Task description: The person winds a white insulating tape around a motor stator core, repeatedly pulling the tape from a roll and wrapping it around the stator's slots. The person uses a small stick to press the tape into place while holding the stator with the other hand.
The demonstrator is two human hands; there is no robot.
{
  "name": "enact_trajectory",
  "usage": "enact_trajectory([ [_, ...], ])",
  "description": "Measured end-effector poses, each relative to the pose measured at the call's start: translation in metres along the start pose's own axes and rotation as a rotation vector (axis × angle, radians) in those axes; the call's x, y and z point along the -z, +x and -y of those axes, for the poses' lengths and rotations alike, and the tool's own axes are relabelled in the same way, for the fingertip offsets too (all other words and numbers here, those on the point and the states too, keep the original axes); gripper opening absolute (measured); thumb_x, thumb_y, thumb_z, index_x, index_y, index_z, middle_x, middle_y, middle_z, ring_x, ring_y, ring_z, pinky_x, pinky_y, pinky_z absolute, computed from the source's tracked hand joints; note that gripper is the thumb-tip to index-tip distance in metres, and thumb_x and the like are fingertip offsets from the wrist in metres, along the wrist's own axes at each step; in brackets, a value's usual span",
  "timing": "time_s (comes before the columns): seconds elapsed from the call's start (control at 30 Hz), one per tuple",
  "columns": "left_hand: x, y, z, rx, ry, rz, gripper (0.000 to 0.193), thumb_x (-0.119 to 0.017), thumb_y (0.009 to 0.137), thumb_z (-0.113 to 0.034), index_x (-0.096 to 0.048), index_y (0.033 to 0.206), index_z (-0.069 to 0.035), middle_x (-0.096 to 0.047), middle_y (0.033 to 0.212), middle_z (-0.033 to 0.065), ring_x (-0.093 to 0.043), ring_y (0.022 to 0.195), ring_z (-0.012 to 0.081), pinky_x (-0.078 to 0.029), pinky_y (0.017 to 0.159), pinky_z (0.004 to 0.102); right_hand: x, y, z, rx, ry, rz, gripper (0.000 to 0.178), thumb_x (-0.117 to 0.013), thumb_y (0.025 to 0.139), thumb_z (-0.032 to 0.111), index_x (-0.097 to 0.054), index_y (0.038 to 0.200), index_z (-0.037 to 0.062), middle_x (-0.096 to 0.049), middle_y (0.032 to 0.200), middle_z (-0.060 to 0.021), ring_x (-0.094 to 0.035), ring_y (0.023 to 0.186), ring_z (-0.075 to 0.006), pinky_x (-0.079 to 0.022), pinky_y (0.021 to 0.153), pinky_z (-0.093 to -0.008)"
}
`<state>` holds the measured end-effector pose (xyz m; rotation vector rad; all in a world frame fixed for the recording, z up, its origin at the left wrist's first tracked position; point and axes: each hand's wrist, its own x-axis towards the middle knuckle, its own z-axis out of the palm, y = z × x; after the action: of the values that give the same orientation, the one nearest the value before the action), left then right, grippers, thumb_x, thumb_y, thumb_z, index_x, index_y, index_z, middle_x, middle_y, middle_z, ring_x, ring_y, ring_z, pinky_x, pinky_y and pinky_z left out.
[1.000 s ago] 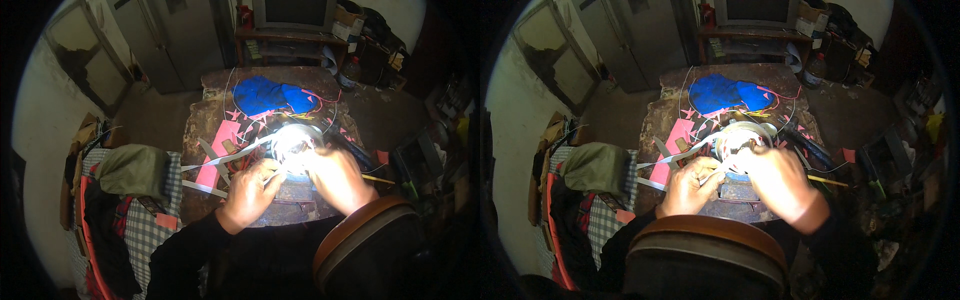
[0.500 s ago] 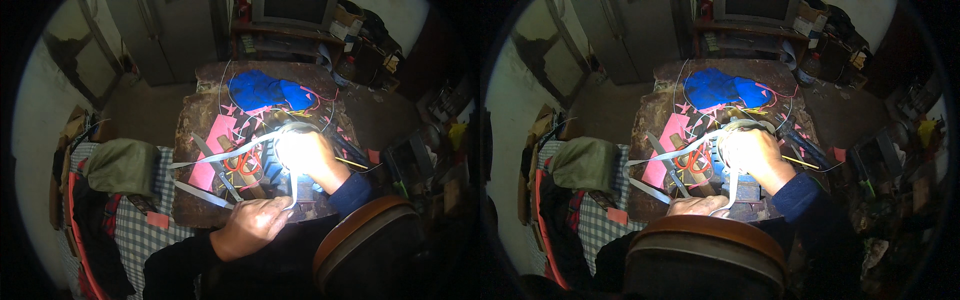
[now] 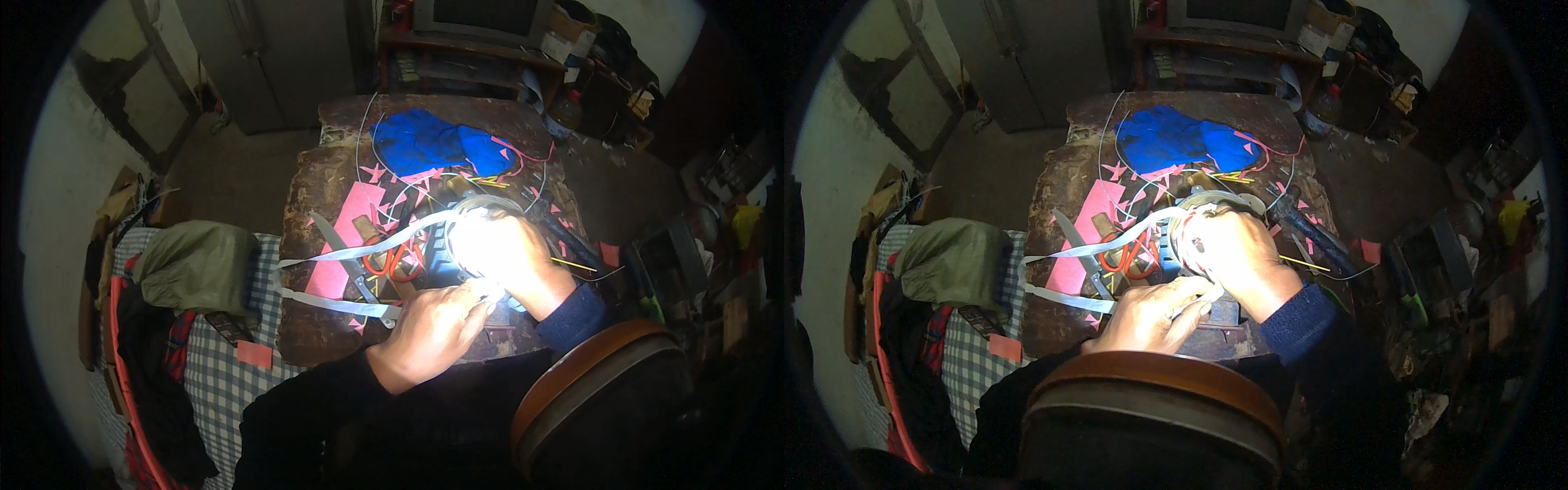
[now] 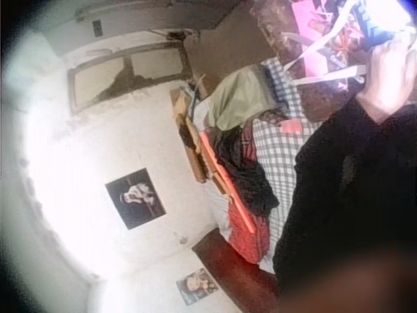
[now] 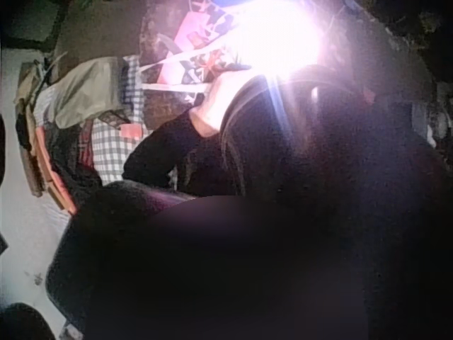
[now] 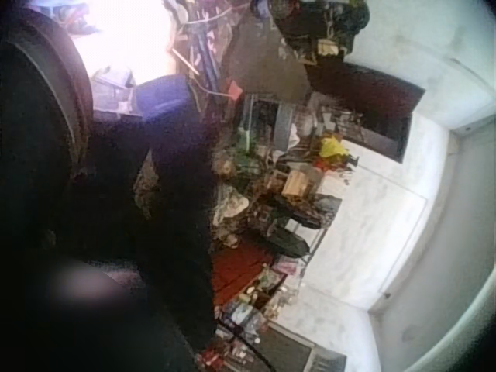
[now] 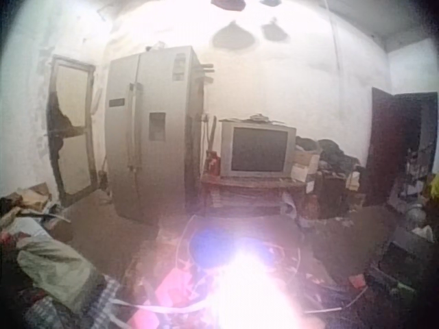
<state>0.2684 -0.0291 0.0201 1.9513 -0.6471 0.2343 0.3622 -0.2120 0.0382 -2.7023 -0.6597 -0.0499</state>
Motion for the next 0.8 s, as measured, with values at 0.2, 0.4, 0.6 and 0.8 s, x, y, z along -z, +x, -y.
enact_trajectory([
  [0.2,-0.008,0.005,0.006,0.074,-0.027,0.035,0.027,-0.075,0.099,-0.007,-0.073,0.125,-0.005,-0.078,0.092,0.0190,-0.079,0.082,0.0371,-0.061,0.071,0.0452,0.029,-0.013,-0.015,0.006,-0.148,-0.065,0.025,-0.077,0.090,0.035,-0.084,0.084,0.0116,-0.076,0.074,-0.0144,-0.075,0.069,-0.0356,-0.059,0.067,-0.0459],
  [0.4,-0.010,0.006,0.006,0.055,0.026,0.044,0.025,-0.076,0.098,-0.007,-0.073,0.124,-0.006,-0.077,0.091,0.0192,-0.078,0.082,0.0371,-0.060,0.072,0.0454,0.022,-0.019,-0.011,0.134,-0.178,-0.087,0.019,-0.070,0.091,0.027,-0.082,0.093,0.0121,-0.076,0.079,-0.0150,-0.078,0.073,-0.0342,-0.062,0.069,-0.0452],
  [0.6,-0.010,0.007,0.001,0.034,0.053,0.035,0.025,-0.081,0.095,-0.010,-0.075,0.118,-0.004,-0.078,0.093,0.0187,-0.078,0.083,0.0372,-0.062,0.075,0.0439,-0.002,-0.004,-0.018,0.066,-0.207,-0.070,0.019,-0.071,0.090,0.026,-0.081,0.099,0.0125,-0.078,0.088,-0.0160,-0.079,0.079,-0.0329,-0.063,0.070,-0.0455],
  [0.8,0.013,0.016,-0.006,-0.248,0.319,-0.153,0.025,-0.083,0.094,-0.014,-0.076,0.115,-0.003,-0.078,0.108,0.0171,-0.077,0.098,0.0339,-0.063,0.086,0.0423,-0.006,0.000,-0.023,0.011,-0.080,-0.029,0.027,-0.067,0.093,0.031,-0.082,0.105,0.0114,-0.080,0.099,-0.0179,-0.079,0.084,-0.0345,-0.063,0.074,-0.0455],
])
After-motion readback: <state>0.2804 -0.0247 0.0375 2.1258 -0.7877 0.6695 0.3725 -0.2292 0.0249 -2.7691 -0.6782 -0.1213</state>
